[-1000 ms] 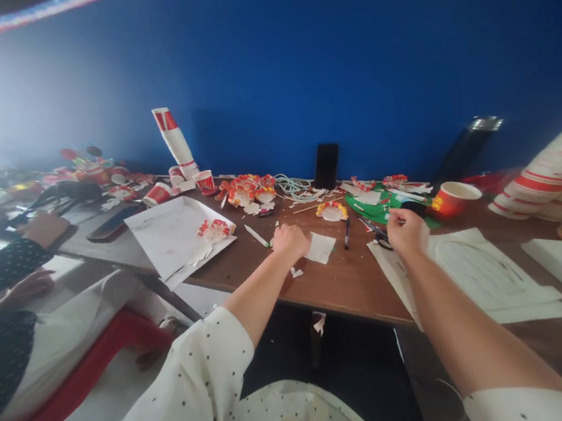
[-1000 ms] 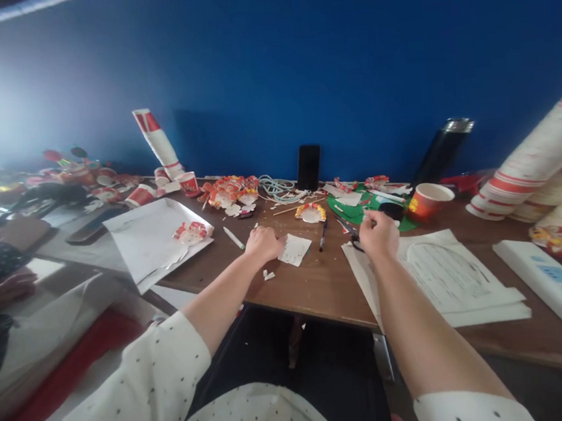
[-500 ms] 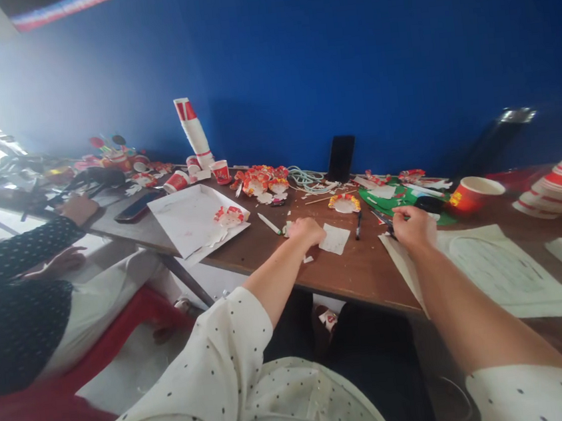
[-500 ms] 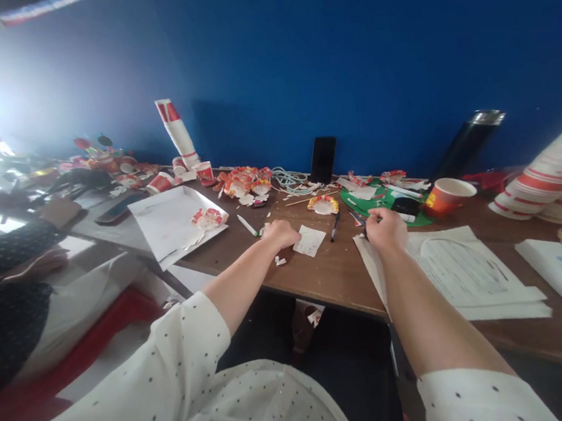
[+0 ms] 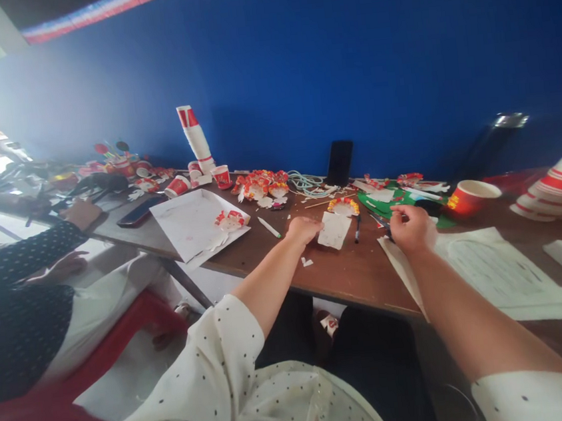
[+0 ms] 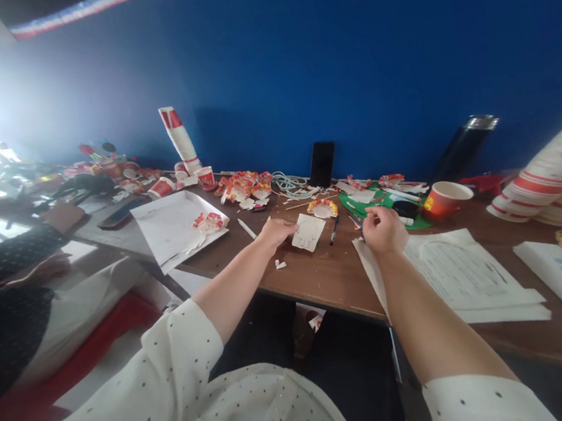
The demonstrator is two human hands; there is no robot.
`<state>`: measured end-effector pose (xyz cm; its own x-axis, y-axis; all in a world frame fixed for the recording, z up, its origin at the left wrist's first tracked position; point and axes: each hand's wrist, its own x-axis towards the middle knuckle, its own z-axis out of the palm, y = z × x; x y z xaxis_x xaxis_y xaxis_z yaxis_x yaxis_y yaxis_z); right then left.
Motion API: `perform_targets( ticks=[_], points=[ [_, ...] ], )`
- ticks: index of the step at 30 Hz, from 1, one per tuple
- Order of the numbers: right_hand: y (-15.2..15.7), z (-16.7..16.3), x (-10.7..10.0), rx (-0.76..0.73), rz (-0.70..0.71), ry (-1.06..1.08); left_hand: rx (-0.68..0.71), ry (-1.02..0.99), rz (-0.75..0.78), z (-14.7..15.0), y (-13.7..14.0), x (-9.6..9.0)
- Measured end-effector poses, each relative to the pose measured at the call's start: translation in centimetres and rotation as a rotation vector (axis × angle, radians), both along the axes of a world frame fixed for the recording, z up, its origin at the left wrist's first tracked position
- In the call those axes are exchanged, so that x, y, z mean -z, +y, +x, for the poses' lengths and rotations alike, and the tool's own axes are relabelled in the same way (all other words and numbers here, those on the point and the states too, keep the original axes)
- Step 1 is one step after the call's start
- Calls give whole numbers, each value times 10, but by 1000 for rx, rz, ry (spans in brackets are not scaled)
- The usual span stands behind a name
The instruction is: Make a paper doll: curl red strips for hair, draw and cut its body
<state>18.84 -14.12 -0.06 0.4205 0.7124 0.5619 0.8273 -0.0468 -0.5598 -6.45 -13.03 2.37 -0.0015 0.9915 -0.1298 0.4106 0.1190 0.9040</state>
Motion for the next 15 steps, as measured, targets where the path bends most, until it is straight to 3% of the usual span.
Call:
perform_targets(
  ticks=[3, 6, 9, 12, 15],
  points=[
    [-3, -11, -1, -231, 114, 44, -58, -79, 41, 3, -5, -7],
    [-7, -26, -3, -501, 42, 265, -87, -137, 72, 7, -6, -10],
    [-10, -39, -7, -677, -81, 390, -103, -170, 82, 13, -6, -6],
    [-11, -45, -8, -754, -148, 418, -69, -196, 74, 19, -6, -2],
    [-9, -45, -4, -725, -160, 418, -3, -119, 133, 14, -11, -13]
  ],
)
